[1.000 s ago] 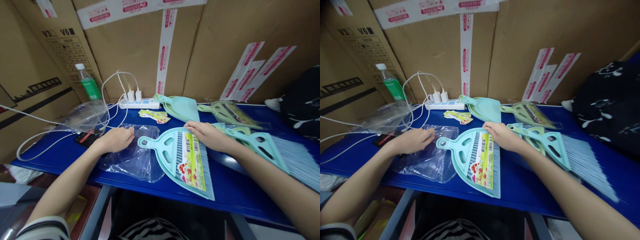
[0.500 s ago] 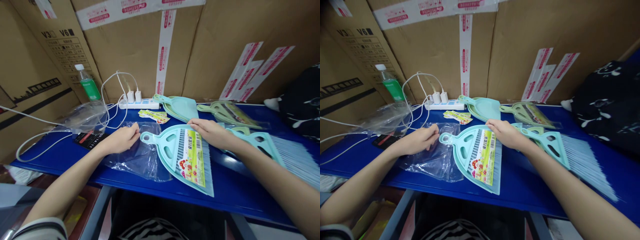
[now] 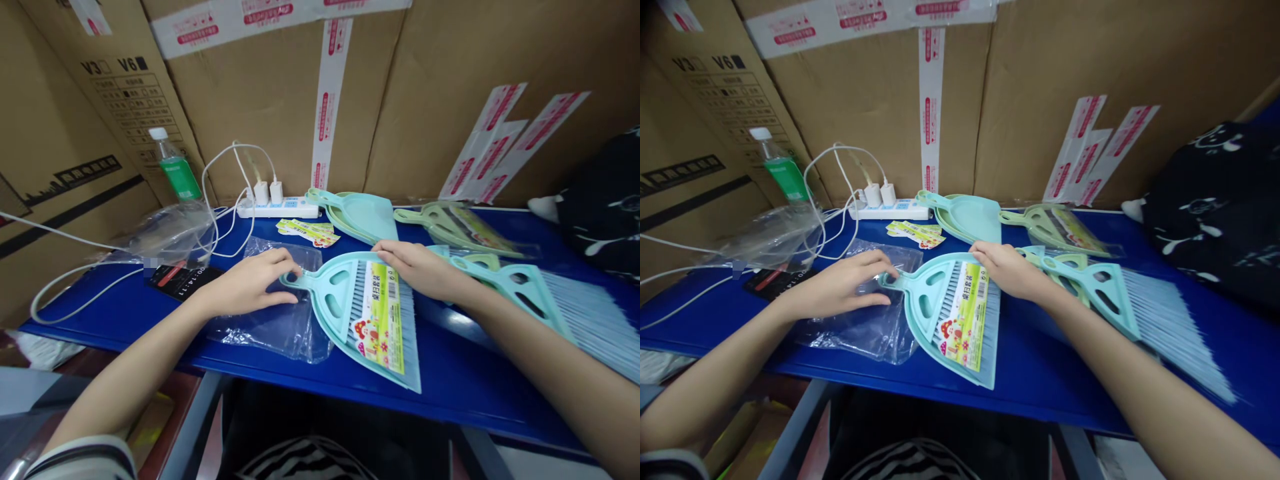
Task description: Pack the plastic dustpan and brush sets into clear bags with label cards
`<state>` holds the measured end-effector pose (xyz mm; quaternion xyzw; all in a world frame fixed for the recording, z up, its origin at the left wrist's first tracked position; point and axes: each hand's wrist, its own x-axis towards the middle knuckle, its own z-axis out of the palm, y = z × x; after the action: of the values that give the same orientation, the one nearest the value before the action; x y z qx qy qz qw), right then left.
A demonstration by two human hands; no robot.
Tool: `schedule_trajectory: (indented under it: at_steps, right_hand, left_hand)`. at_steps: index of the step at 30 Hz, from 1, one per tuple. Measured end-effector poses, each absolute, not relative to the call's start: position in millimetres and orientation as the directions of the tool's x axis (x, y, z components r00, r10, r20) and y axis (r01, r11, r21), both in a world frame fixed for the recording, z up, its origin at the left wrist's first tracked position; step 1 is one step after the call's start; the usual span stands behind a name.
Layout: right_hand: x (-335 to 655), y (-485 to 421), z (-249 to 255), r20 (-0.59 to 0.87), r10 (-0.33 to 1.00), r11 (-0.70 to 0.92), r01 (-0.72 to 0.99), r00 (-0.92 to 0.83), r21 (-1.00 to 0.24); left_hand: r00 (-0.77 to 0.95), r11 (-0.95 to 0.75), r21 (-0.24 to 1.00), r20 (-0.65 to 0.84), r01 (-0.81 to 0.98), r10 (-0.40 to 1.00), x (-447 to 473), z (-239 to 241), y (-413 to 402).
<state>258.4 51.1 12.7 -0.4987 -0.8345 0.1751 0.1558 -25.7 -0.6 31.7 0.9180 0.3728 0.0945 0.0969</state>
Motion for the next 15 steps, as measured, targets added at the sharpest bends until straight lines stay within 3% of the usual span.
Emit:
schedule_trajectory:
  at_steps: [15]
  right_hand:
    - [256.1,50.8,12.3,0.086,0.919,0.375,0.787,-0.385,-0.49]
  left_hand:
    - [0.753,-0.783,0.153,0.215,0.603,0.622,-21.2,28.1,-3.0]
